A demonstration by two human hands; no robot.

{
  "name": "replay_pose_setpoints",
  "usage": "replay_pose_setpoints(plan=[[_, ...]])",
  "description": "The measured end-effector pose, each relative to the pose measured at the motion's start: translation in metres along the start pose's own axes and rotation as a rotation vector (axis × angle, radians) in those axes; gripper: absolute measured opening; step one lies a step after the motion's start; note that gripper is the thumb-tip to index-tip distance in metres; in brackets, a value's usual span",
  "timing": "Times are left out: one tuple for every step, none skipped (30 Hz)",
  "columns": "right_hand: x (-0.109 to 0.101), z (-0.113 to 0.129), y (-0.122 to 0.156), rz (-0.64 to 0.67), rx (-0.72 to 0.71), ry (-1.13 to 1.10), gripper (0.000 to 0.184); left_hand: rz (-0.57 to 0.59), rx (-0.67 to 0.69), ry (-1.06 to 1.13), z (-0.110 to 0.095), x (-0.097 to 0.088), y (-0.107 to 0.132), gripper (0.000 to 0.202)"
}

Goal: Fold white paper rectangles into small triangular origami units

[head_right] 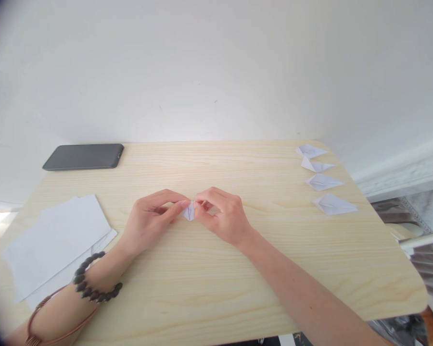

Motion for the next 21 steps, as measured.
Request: replay_pose_setpoints(plan=[[0.000,0.000,0.000,-0.010,0.004,-0.008,0.010,-0.010,-0.006,0.016,0.000,0.000,0.000,0.016],[-0.001,0.000,0.000,-0.022,0.011,-0.015,0.010,-0.026,-0.013,0.036,0.000,-0.001,0.000,0.016],[-0.001,0.000,0.000,-0.038,0.028,-0.022,0.009,-0.046,-0.020,0.056,0.000,-0.001,0.000,0.016],[-0.002,-0.001,0.001,-0.055,0.057,-0.033,0.008,-0.069,-0.025,0.078,0.001,-0.002,0.000,0.016],[-0.002,-0.002,0.001,-0.069,0.095,-0.050,0.006,-0.095,-0.026,0.099,0.001,-0.002,-0.001,0.016],[-0.002,-0.003,0.002,-0.079,0.137,-0.075,0.004,-0.120,-0.024,0.118,0.002,-0.003,-0.001,0.016],[-0.002,-0.005,0.002,-0.082,0.175,-0.107,0.002,-0.142,-0.018,0.134,0.002,-0.003,-0.001,0.016],[-0.002,-0.006,0.002,-0.080,0.201,-0.141,0.002,-0.158,-0.010,0.149,0.003,-0.004,-0.002,0.016],[-0.002,-0.007,0.003,-0.078,0.215,-0.171,0.003,-0.171,-0.002,0.168,0.003,-0.004,-0.002,0.017],[-0.002,-0.008,0.003,-0.079,0.221,-0.195,0.004,-0.181,0.003,0.191,0.004,-0.004,-0.003,0.018],[-0.002,-0.009,0.002,-0.083,0.223,-0.208,0.005,-0.185,0.004,0.219,0.004,-0.004,-0.003,0.018],[-0.002,-0.009,0.002,-0.088,0.227,-0.212,0.005,-0.181,0.002,0.251,0.005,-0.003,-0.003,0.019],[-0.002,-0.010,0.002,-0.092,0.233,-0.210,0.006,-0.173,0.000,0.286,0.005,-0.002,-0.004,0.019],[-0.002,-0.010,0.001,-0.096,0.239,-0.206,0.007,-0.161,-0.001,0.320,0.005,-0.001,-0.004,0.019],[-0.002,-0.009,0.001,-0.097,0.242,-0.203,0.007,-0.145,-0.001,0.347,0.005,0.000,-0.004,0.018],[-0.002,-0.009,0.001,-0.097,0.242,-0.201,0.008,-0.130,0.002,0.367,0.006,0.000,-0.005,0.016],[-0.002,-0.009,0.001,-0.096,0.240,-0.200,0.008,-0.117,0.009,0.376,0.006,0.001,-0.005,0.015],[-0.002,-0.009,0.001,-0.093,0.239,-0.200,0.008,-0.105,0.020,0.370,0.007,0.001,-0.005,0.013],[-0.001,-0.010,0.002,-0.085,0.237,-0.199,0.008,-0.094,0.040,0.347,0.007,0.000,-0.004,0.011],[-0.001,-0.010,0.002,-0.075,0.237,-0.193,0.008,-0.085,0.066,0.297,0.008,-0.001,-0.004,0.009],[-0.001,-0.010,0.002,-0.064,0.237,-0.180,0.008,-0.080,0.096,0.213,0.008,-0.003,-0.003,0.010]])
Point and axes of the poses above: each hand's wrist, its own y-axis away from the middle knuckle, its own x-axis out of the palm, z = x × y, the point moved 1 cm from there along -y, towards the middle knuckle, and after that the axes turned 9 degrees about z, right-handed, at the moved point
